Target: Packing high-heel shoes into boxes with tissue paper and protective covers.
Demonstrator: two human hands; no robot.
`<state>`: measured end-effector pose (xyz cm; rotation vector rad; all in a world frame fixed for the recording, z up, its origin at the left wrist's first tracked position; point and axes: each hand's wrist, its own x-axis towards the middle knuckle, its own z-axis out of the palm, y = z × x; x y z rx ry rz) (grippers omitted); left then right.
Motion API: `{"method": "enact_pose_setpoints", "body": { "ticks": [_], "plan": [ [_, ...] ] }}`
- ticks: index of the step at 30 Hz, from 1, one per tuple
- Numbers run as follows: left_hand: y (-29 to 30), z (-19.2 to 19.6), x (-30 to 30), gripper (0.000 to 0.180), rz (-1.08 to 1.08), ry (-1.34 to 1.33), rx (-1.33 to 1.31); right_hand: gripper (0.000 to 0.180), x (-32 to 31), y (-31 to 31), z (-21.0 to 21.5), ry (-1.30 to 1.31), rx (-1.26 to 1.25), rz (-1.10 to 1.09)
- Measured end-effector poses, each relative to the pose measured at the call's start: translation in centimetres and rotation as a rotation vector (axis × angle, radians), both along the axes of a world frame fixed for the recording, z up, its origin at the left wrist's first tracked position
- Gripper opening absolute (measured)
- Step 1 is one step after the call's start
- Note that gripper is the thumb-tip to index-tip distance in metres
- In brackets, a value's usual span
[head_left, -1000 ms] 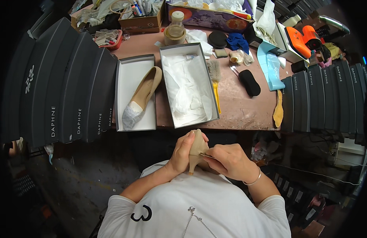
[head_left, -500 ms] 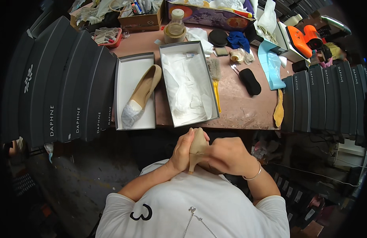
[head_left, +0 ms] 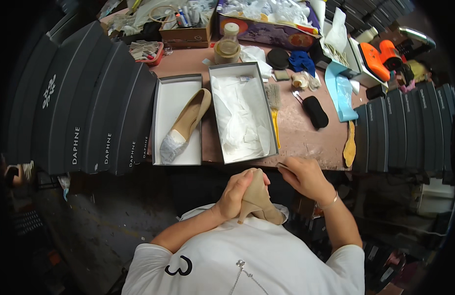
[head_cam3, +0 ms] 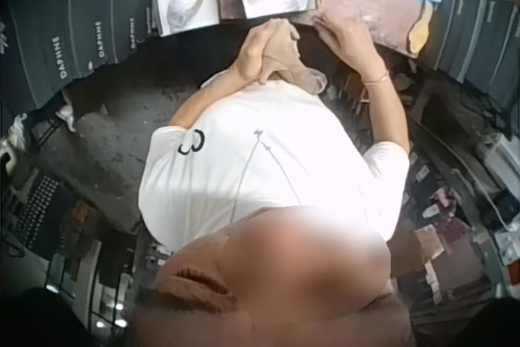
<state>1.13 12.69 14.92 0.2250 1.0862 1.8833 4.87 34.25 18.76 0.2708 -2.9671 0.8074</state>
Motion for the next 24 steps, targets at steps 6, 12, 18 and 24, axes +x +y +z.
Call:
{"method": "enact_pose_setpoints", "body": {
  "ticks": [6,12,18,24],
  "plan": [
    [-2.9,4.3,-6.0,0.049,-0.004,0.242,-0.07,0.006,0.9,-2.9,1.8,0.049,-0.579,-0.318],
    [-7.3,4.7,-10.0,0.038,-0.513,0.389,-0.362,0.007,1.6,-8.3,0.2,0.02,-0.765,-0.107],
    [-6.0,-1.0,-5.5,0.036,-0.767,0.186,-0.376,0.014,2.0,-9.9,-2.5,-0.039,-0.928,0.213],
    [-5.2,-4.8,-0.2,0.023,-0.332,-0.004,-0.513,0.015,7.9,-9.3,-6.1,-0.442,-0.98,-0.132]
  ]
}}
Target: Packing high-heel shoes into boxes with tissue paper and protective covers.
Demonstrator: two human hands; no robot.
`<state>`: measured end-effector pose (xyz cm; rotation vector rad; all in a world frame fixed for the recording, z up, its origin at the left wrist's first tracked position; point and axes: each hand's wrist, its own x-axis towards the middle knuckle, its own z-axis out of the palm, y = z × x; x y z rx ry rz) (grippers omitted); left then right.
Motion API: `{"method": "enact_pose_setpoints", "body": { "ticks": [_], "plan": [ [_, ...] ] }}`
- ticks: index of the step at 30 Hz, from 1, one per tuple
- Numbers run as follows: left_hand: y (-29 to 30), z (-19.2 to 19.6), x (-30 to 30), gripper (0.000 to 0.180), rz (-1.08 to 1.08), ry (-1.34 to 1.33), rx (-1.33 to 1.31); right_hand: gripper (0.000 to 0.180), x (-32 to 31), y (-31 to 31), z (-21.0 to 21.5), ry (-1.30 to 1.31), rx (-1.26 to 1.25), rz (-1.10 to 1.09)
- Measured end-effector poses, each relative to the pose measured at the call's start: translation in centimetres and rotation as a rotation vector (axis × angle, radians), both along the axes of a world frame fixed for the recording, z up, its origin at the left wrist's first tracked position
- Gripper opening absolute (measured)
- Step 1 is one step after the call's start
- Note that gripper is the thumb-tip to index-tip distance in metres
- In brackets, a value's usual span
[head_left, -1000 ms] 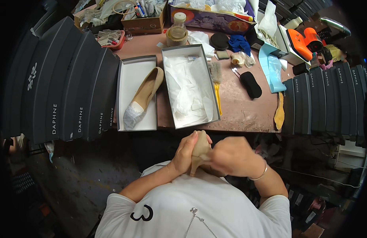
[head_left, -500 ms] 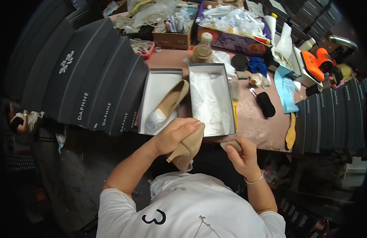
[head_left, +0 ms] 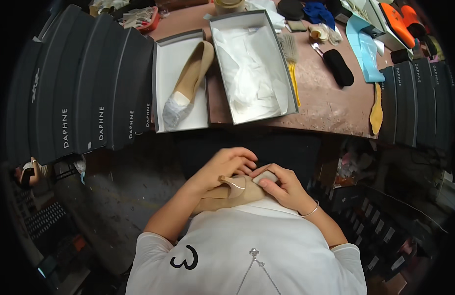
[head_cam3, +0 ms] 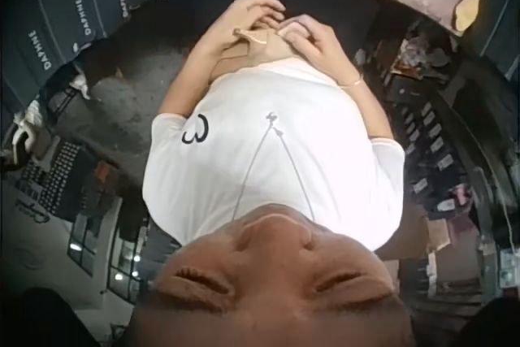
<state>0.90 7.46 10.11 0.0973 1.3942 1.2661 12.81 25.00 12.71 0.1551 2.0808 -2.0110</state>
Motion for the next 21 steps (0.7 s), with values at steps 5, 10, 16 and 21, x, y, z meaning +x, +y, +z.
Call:
{"method": "enact_pose_setpoints", "body": {
  "ticks": [5,10,16,21],
  "plan": [
    [-3.5,5.2,2.4,0.024,0.133,0.511,-0.2,0.017,0.2,-0.2,-0.2,-0.045,-0.035,0.064],
    [-7.7,4.0,3.4,0.036,-0.029,0.734,-0.071,0.016,-0.1,-0.3,-0.2,-0.097,-0.019,0.148],
    [-4.8,5.0,1.8,0.069,-0.42,0.661,-0.182,0.014,-0.3,-0.1,-0.3,0.12,0.111,0.043],
    [-4.1,2.9,3.3,0.074,-0.377,0.855,-0.095,0.014,0.8,1.3,0.4,0.169,0.223,0.031]
  ]
}}
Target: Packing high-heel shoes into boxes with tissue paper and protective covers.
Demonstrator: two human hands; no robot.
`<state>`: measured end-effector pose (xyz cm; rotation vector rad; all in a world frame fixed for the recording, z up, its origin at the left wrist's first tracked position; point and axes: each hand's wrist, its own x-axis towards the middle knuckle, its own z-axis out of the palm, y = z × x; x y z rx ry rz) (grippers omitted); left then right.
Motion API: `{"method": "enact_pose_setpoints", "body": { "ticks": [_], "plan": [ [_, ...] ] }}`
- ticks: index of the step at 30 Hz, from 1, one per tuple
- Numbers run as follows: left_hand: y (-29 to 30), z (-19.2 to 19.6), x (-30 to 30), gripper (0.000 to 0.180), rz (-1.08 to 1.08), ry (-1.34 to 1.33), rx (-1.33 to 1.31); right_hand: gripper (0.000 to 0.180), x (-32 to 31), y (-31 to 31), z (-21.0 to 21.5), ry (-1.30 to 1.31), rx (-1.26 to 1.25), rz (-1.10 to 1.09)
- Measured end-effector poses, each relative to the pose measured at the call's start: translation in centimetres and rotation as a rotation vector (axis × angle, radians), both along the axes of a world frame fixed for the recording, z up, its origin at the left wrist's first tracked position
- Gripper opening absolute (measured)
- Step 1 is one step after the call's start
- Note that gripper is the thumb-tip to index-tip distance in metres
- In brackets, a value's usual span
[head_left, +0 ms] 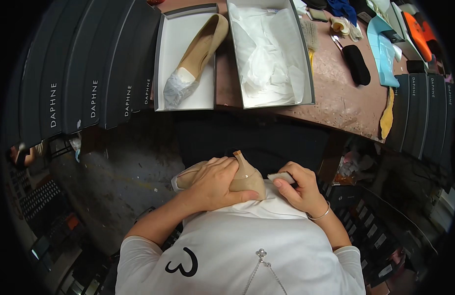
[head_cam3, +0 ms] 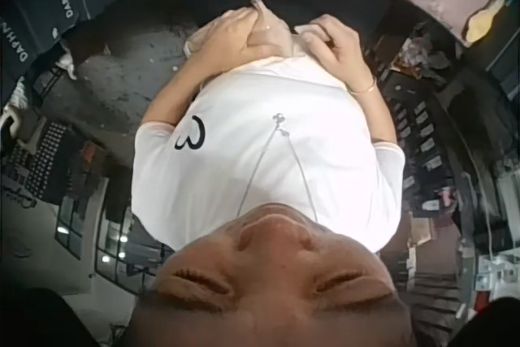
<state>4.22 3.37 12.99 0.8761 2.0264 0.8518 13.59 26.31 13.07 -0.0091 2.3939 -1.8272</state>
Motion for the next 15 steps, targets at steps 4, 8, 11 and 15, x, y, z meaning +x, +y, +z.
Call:
{"method": "enact_pose_setpoints", "body": {
  "ticks": [4,8,11,15],
  "plan": [
    [0.1,-0.7,0.7,0.075,-0.008,0.111,0.028,0.013,0.2,-0.1,0.4,0.063,0.021,0.061],
    [0.1,-1.1,1.1,0.074,0.01,0.139,0.055,0.014,-0.9,-0.6,0.2,0.248,0.106,0.212],
    [0.0,-1.1,1.2,0.072,0.01,0.14,0.058,0.015,-1.0,-0.7,0.7,0.212,0.194,0.307],
    [0.0,-1.2,1.5,0.07,0.001,0.109,0.048,0.017,-2.5,-1.6,0.4,0.251,0.154,0.363]
  ]
}}
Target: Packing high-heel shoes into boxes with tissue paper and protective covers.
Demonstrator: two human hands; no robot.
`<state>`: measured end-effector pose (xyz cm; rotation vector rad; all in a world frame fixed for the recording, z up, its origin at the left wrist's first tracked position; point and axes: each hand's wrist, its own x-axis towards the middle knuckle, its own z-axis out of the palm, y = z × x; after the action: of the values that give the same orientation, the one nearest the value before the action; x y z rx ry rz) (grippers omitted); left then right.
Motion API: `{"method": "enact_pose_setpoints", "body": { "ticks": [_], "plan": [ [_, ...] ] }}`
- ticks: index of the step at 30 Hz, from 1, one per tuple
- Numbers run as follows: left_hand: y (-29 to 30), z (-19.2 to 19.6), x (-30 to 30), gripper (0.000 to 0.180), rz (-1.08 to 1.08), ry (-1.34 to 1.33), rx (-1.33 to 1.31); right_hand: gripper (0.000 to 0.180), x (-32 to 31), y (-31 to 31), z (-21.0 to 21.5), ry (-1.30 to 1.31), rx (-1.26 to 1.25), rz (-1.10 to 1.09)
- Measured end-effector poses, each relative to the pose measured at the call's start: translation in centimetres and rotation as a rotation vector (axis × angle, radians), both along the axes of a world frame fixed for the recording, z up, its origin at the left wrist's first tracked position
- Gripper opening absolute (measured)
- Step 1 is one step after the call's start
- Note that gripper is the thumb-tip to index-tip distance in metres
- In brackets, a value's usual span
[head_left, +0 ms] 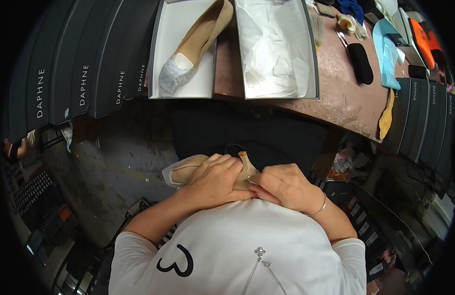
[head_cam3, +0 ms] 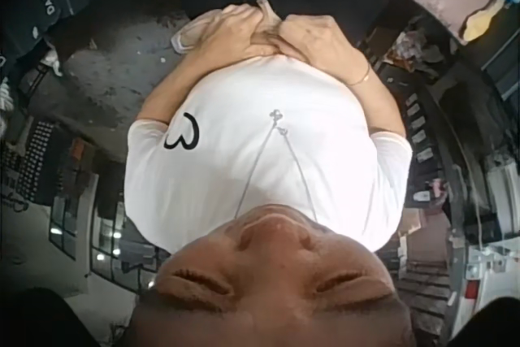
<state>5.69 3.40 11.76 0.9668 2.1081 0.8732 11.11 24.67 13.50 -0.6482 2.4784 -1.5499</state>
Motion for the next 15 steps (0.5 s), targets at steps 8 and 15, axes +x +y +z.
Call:
{"method": "enact_pose_setpoints", "body": {
  "ticks": [8,15],
  "plan": [
    [0.1,0.3,-0.1,0.07,-0.023,-0.021,-0.018,0.018,0.2,0.8,0.7,-0.014,0.045,0.043],
    [0.3,0.5,-0.6,0.071,-0.041,-0.022,-0.023,0.02,0.7,1.6,0.9,-0.032,0.06,0.052]
  ]
}}
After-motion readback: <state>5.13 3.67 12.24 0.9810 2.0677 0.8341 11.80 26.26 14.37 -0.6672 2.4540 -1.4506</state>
